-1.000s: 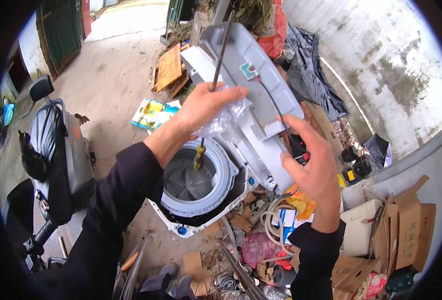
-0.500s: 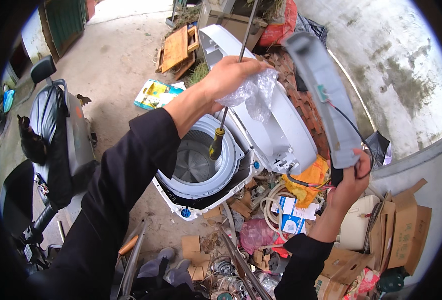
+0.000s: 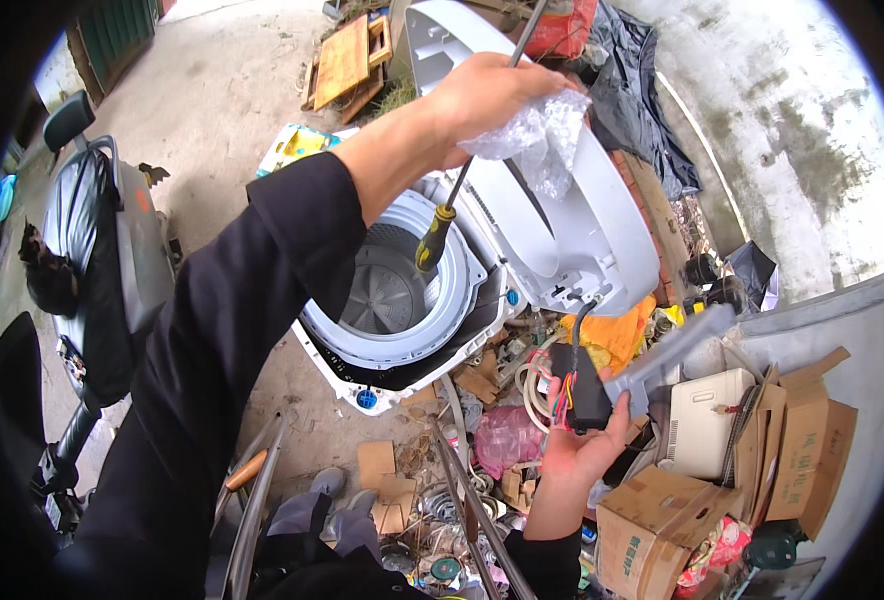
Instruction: The person removes the control panel cover from a top-loading washing machine, retrieves a power strip, and connects the machine's wiring to a circuit board. They then use a screwdriver to adjust components inside the machine's drum area.
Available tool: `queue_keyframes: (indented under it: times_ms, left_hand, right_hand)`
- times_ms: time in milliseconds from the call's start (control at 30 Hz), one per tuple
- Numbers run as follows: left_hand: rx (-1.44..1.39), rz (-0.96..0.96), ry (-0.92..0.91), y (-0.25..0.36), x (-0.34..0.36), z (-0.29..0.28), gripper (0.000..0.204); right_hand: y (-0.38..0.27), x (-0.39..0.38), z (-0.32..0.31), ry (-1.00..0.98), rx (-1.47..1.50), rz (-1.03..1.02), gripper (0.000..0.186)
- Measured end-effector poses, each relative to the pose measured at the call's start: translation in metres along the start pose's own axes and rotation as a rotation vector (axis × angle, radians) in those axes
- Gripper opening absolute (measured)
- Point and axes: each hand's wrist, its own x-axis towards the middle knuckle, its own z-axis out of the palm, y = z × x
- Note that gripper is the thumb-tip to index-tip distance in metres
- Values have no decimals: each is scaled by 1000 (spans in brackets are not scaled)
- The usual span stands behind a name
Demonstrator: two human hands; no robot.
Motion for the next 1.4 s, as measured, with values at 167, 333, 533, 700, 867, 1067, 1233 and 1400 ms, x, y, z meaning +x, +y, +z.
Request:
queue_keyframes:
  times_ms: [167,333,533,700,867,1067,1233,1400]
  left_hand:
    - [69,0,24,-2,-1,-4,28]
    - [-127,-57,-33,-2,11,-9,24]
    - [-148,-30,-42,-2,10,3,22]
    - [-124,-61,-100,3,16,-12,21]
    - [0,-57,-145,11,1,-15,24]
    - [87,-81,-204,19,-2,-24,28]
    - [487,29,-83,21,-2,-25,29]
    - [413,7,-120,19,3,-28,31]
  right_hand:
    - [15,-3,10,205,207,343,33]
    - [40,-8,11,144,265,552,31]
    - [85,2,15,13,244,672,34]
    - [115,8,47,-113,190,738,35]
    - [114,16,67,-121,140,630,33]
    - [119,34,82,-237,75,549,40]
    - [111,54,106,-402,157,690,48]
    - [125,69,98,-267,235,772,43]
